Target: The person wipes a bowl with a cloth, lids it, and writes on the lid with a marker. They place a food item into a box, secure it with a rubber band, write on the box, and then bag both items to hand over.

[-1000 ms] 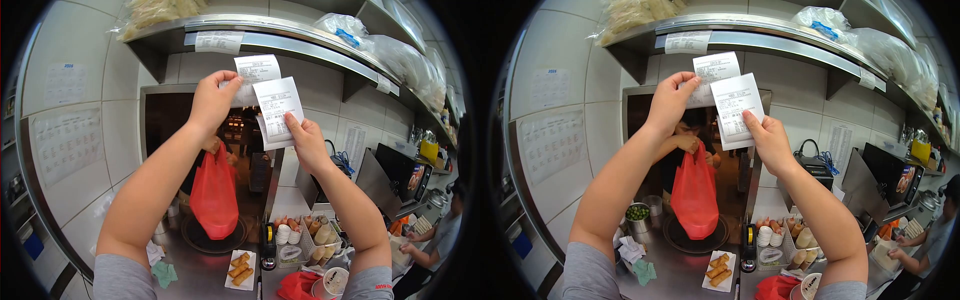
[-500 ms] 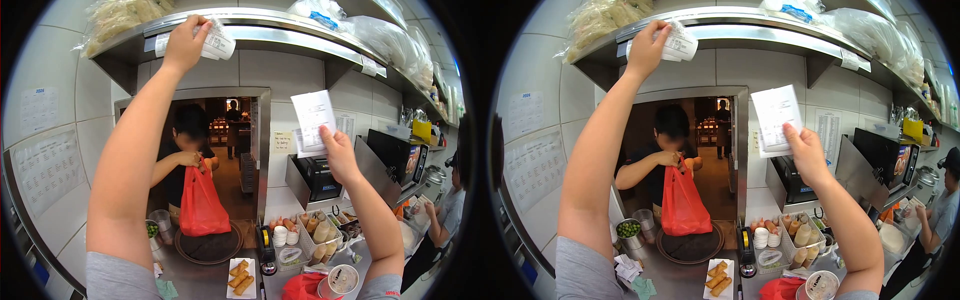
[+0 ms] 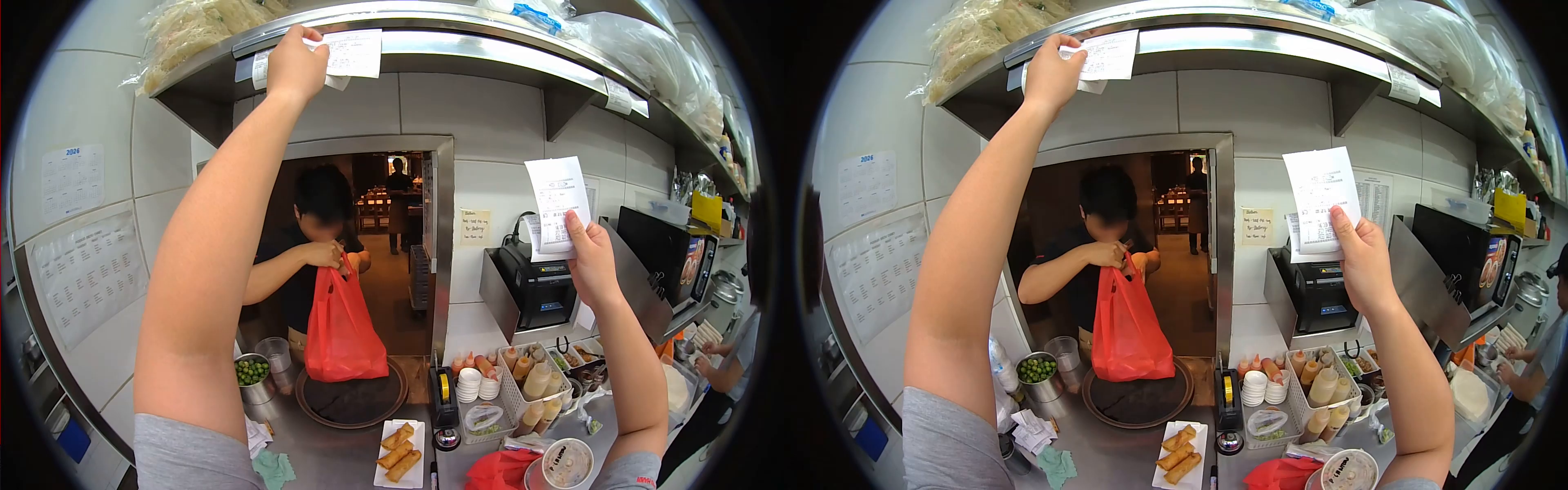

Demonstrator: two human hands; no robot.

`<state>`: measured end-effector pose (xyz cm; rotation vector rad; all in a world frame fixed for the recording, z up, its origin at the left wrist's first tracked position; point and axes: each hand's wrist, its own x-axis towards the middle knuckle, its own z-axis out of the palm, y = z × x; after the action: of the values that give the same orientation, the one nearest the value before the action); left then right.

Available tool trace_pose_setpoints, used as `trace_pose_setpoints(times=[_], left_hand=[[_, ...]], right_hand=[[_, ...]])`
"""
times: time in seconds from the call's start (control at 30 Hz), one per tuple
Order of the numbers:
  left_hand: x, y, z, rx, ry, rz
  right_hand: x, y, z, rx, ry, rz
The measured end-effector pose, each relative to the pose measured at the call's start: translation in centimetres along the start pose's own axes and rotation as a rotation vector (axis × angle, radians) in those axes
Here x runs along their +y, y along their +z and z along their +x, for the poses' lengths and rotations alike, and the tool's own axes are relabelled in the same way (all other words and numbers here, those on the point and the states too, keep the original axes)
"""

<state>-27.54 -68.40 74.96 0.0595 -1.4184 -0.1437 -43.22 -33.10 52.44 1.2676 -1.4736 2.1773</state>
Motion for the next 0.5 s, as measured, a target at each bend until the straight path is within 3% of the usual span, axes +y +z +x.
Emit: trace_pose_setpoints(times=[0.13, 0.27, 0.33, 0.5], left_hand=[[-0.2, 0.7, 1.6, -0.070, 0.105, 0.076], [-0.5, 1.4, 1.9, -0.119, 0.082, -0.006], [0.8, -0.2, 1.6, -0.132, 0.261, 0.244], [1.2, -1.9, 3.9, -0.402, 0.232, 0.332]], right_hand=[[1.2, 0.9, -0.9, -0.008, 0.063, 0.022], [3.3, 1.6, -2.9, -0.117, 0.168, -0.099], [3.9, 1.4, -3.6, -0.190, 0.219, -0.179], [3.1, 2.1, -3.0, -0.242, 0.283, -0.201]])
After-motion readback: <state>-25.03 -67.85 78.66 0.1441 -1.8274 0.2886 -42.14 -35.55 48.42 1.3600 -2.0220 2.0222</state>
